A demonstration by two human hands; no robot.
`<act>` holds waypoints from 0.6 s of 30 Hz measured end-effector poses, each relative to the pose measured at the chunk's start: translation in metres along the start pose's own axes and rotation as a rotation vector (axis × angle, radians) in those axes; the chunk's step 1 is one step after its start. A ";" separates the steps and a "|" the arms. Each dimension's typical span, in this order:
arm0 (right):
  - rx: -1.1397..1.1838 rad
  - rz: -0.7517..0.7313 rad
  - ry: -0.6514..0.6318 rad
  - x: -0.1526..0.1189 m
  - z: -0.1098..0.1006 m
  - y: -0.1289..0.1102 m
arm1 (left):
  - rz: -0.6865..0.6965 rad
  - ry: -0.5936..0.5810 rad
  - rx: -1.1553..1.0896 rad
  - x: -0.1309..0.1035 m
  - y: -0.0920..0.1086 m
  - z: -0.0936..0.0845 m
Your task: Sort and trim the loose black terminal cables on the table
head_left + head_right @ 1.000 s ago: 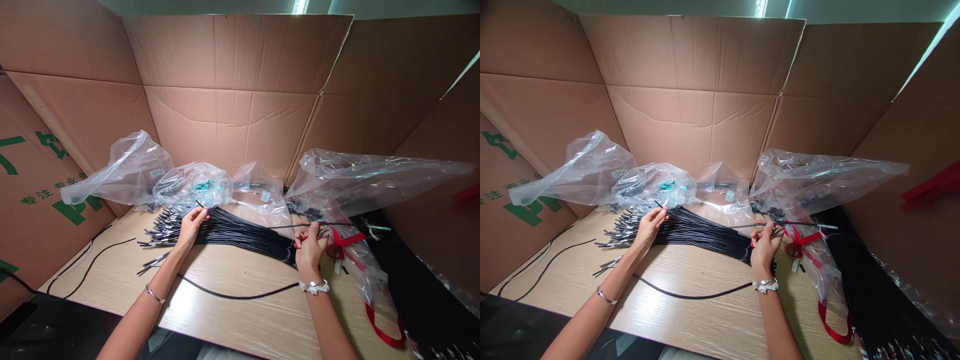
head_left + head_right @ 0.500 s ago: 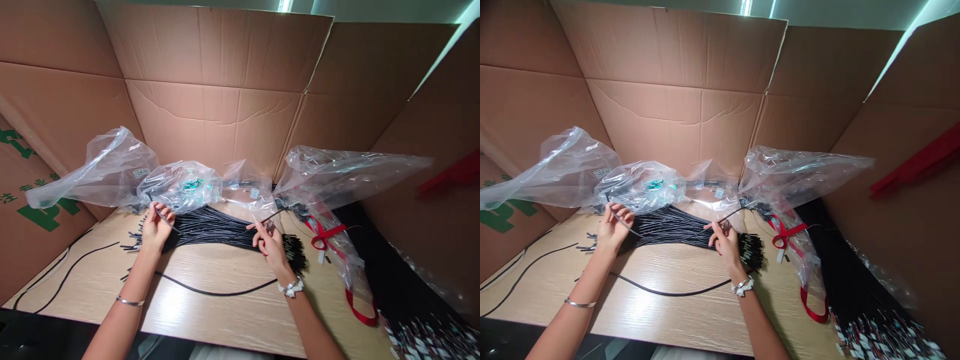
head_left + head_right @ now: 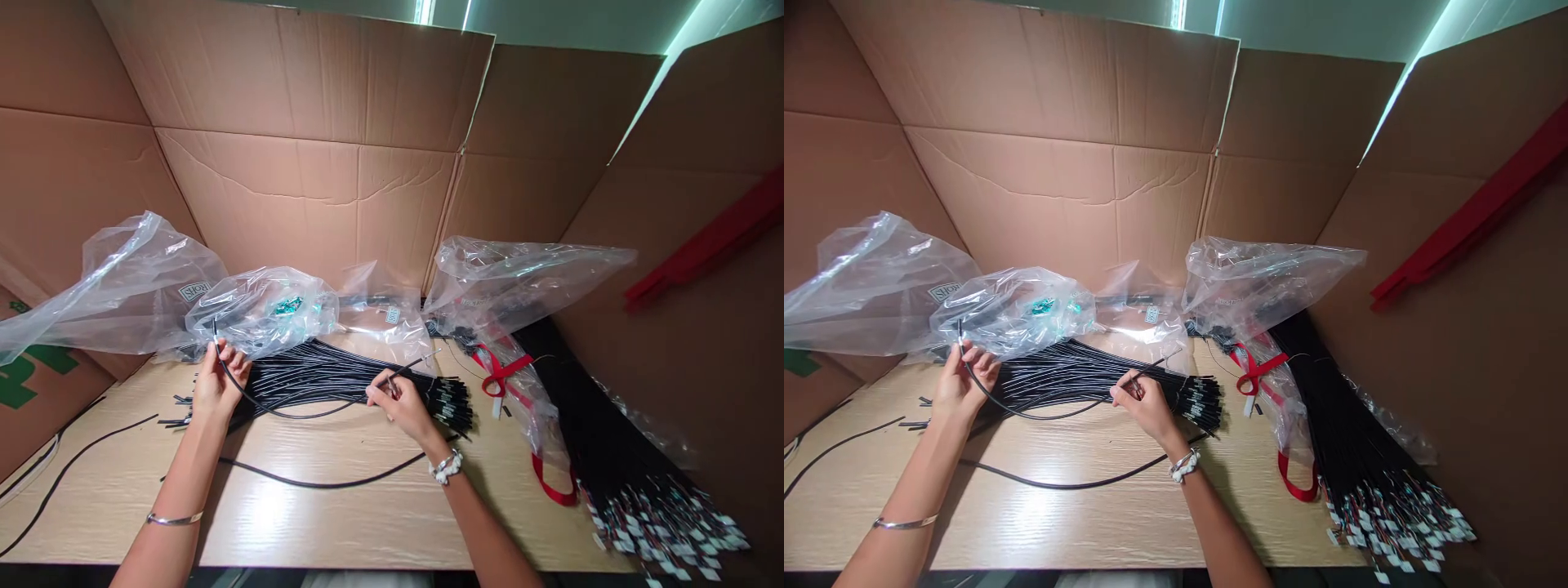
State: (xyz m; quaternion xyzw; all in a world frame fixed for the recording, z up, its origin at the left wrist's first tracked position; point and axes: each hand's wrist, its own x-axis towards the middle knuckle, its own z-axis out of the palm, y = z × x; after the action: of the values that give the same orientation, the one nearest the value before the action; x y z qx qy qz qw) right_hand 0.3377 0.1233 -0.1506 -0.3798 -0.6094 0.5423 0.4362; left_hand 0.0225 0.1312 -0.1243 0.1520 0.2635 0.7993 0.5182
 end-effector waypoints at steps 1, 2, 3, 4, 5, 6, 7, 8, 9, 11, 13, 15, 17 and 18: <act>-0.035 -0.011 -0.013 0.000 0.000 0.000 | 0.003 0.010 0.000 0.000 0.000 0.001; -0.053 -0.015 -0.026 0.000 -0.001 0.000 | 0.006 0.021 0.003 -0.001 0.000 0.002; -0.051 -0.012 -0.041 0.001 0.000 0.000 | 0.011 0.032 0.011 -0.001 0.001 0.003; -0.029 0.002 -0.056 0.002 0.000 0.000 | 0.021 0.042 0.026 -0.001 0.001 0.004; 0.004 0.025 -0.070 0.002 0.000 0.000 | 0.035 0.049 0.051 -0.001 0.001 0.004; 0.044 0.054 -0.083 0.003 0.000 0.000 | 0.051 0.051 0.088 -0.002 0.001 0.005; 0.086 0.089 -0.092 0.004 -0.001 0.000 | 0.071 0.048 0.140 -0.002 0.001 0.005; 0.125 0.124 -0.086 0.003 -0.003 -0.001 | 0.092 0.038 0.204 -0.003 0.000 0.005; 0.160 0.158 -0.062 0.002 -0.007 -0.002 | 0.107 0.018 0.278 -0.004 -0.001 0.006; 0.222 0.217 0.042 -0.007 -0.021 -0.004 | 0.116 -0.055 0.422 -0.007 -0.006 0.007; 0.280 0.256 0.206 -0.024 -0.042 -0.007 | 0.090 -0.147 0.519 -0.013 -0.013 0.010; 0.340 0.268 0.387 -0.049 -0.065 -0.007 | 0.038 -0.227 0.573 -0.021 -0.023 0.014; 0.409 0.277 0.547 -0.078 -0.083 -0.005 | -0.007 -0.290 0.618 -0.032 -0.033 0.019; 0.434 0.279 0.606 -0.092 -0.089 -0.003 | -0.026 -0.321 0.639 -0.038 -0.037 0.022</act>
State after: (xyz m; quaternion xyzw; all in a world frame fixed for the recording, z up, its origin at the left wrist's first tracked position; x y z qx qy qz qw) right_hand 0.4520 0.0662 -0.1555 -0.5008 -0.2670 0.5757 0.5886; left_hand 0.0774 0.1147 -0.1268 0.4267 0.4174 0.6357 0.4895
